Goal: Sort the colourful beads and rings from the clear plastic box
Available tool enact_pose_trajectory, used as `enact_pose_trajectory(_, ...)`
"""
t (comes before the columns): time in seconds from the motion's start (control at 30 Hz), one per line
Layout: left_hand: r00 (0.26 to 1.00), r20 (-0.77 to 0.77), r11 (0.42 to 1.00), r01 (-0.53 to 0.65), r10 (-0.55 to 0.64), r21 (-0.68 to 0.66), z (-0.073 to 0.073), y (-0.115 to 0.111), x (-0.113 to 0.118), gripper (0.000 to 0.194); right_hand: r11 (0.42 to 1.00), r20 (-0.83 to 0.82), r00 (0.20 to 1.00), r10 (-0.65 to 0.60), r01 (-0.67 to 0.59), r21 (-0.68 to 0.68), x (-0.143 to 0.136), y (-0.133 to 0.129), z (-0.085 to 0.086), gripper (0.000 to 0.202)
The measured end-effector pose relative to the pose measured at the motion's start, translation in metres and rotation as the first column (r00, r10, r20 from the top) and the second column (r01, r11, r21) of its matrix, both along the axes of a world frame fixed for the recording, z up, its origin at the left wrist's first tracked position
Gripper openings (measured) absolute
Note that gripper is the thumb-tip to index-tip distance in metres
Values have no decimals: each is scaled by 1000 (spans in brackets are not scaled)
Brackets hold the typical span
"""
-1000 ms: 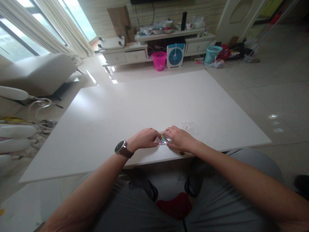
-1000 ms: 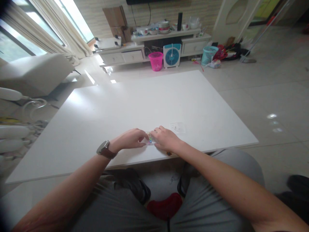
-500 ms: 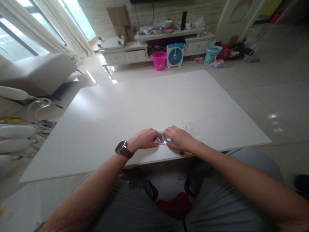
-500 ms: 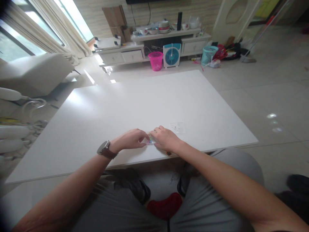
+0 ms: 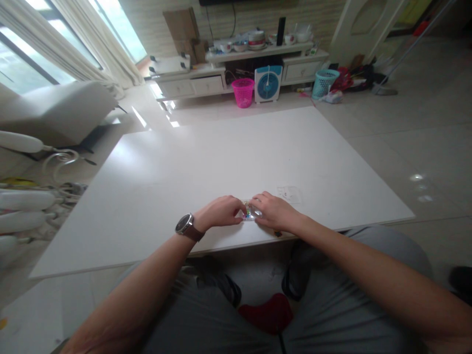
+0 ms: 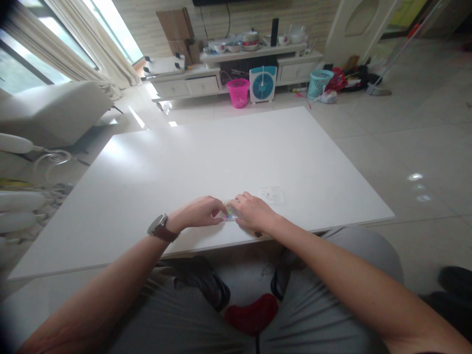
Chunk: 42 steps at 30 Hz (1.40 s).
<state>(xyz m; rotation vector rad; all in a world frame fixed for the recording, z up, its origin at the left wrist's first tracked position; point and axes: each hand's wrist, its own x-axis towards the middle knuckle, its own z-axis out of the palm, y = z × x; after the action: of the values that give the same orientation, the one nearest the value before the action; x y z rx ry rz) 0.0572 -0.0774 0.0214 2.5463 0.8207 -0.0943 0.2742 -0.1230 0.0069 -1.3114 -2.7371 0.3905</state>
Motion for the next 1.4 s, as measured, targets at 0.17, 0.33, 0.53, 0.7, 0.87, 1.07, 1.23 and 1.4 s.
enact_pose_trajectory(0.17, 1000, 0, 1000, -1, 1, -6, -3, -1, 1, 23, 1000, 3, 1000, -2, 2, -2, -1, 0, 1, 35)
enact_pose_trajectory(0.33, 1000, -5, 1000, -4, 4, 0, -2, 0, 0, 23, 1000, 9, 1000, 1, -1, -6, 0, 0, 1, 35)
enact_pose_trajectory(0.53, 998, -41, 998, -43, 45, 51, -1, -1, 0, 23, 1000, 17, 1000, 6, -6, -6, -1, 0, 3, 34)
enact_pose_trajectory(0.7, 999, -32, 999, -16, 18, 41, -1, -2, 2, 24, 1000, 17, 1000, 2, -2, -10, -1, 0, 5, 33)
enact_pose_trajectory(0.87, 999, -26, 999, -32, 32, 32, -2, 1, 0, 24, 1000, 13, 1000, 3, -2, -24, 0, 0, 3, 33)
enact_pose_trajectory(1.07, 999, -38, 999, -8, 9, 43, -6, 0, 0, 23, 1000, 11, 1000, -5, 5, -10, 0, 0, 2, 36)
enact_pose_trajectory(1.23, 1000, -13, 999, -25, 25, 28, 2, 2, 0, 21, 1000, 5, 1000, -7, 7, -11, 0, -1, 3, 35)
enact_pose_trajectory(1.4, 992, 22, 992, -123, 122, 24, 15, 16, -16, 22, 1000, -7, 1000, -7, 7, -17, 1, -1, 3, 38)
